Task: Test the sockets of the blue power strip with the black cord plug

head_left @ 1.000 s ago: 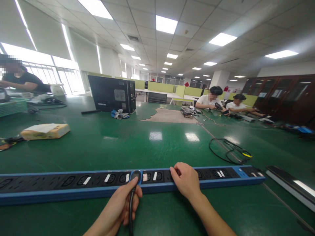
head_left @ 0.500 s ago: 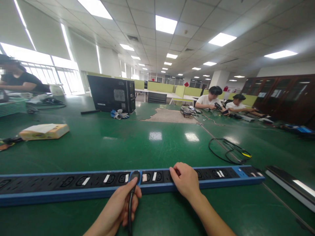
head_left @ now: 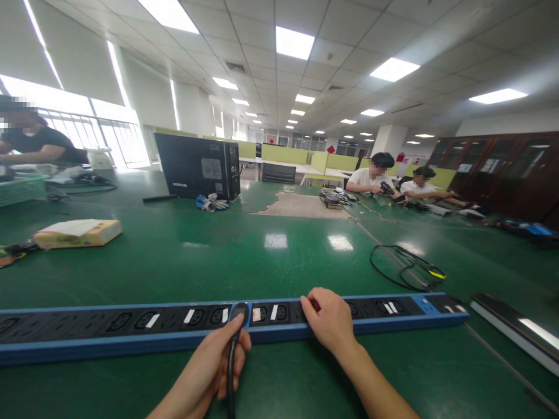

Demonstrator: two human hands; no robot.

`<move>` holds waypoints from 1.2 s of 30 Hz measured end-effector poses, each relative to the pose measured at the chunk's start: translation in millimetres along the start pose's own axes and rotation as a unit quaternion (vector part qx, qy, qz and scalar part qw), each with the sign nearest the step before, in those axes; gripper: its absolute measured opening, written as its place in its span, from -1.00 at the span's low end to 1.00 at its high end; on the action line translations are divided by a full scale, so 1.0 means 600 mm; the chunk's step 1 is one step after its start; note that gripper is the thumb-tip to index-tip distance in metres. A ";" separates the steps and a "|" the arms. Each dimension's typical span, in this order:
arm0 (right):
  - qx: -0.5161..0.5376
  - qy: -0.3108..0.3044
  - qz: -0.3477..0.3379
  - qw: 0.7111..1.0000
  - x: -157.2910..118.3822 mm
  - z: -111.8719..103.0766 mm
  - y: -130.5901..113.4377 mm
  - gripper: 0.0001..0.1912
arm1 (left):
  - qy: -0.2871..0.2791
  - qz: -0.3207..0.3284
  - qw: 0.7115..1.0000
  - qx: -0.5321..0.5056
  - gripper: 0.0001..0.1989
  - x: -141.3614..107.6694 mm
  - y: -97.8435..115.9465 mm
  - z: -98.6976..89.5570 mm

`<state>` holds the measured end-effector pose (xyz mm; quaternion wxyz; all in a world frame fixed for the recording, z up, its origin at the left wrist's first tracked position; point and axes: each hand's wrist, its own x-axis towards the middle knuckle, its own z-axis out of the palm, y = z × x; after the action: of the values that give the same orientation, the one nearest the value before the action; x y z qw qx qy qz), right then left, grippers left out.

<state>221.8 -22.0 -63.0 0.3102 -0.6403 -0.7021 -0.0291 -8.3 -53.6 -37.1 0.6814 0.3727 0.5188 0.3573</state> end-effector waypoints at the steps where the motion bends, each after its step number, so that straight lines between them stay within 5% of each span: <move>1: -0.001 0.000 0.000 1.000 0.000 0.000 0.000 -0.70 | 0.001 0.000 1.000 0.001 -0.47 0.000 0.000 0.000; 13: 0.008 -0.001 0.001 1.000 -0.001 -0.002 -0.003 -0.70 | -0.017 0.030 0.999 -0.032 -0.47 0.005 -0.012 0.000; 17: 0.033 0.002 0.010 0.999 0.002 -0.001 -0.002 -0.69 | -0.054 0.104 0.988 -0.097 -0.50 -0.006 -0.005 0.003; 21: 0.145 0.008 0.069 0.987 0.008 -0.005 0.007 -0.59 | -0.087 0.069 0.988 -0.107 -0.54 -0.009 -0.002 0.025; 24: 0.254 0.024 0.114 0.960 0.007 -0.017 0.008 -0.49 | -0.162 0.034 0.984 -0.069 -0.51 -0.002 -0.005 0.060; 31: 0.258 -0.158 0.077 0.950 -0.025 -0.100 -0.034 -0.65 | -0.349 0.012 0.935 0.055 -0.57 0.008 -0.001 0.139; 36: 0.192 -0.231 0.069 0.951 -0.029 -0.131 -0.037 -0.76 | -0.353 0.059 0.908 0.216 -0.79 -0.001 -0.003 0.126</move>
<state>232.6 -75.6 -0.1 0.2579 -0.6050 -0.7008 0.2761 65.3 -65.1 -24.5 0.7006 0.6425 0.2857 0.1212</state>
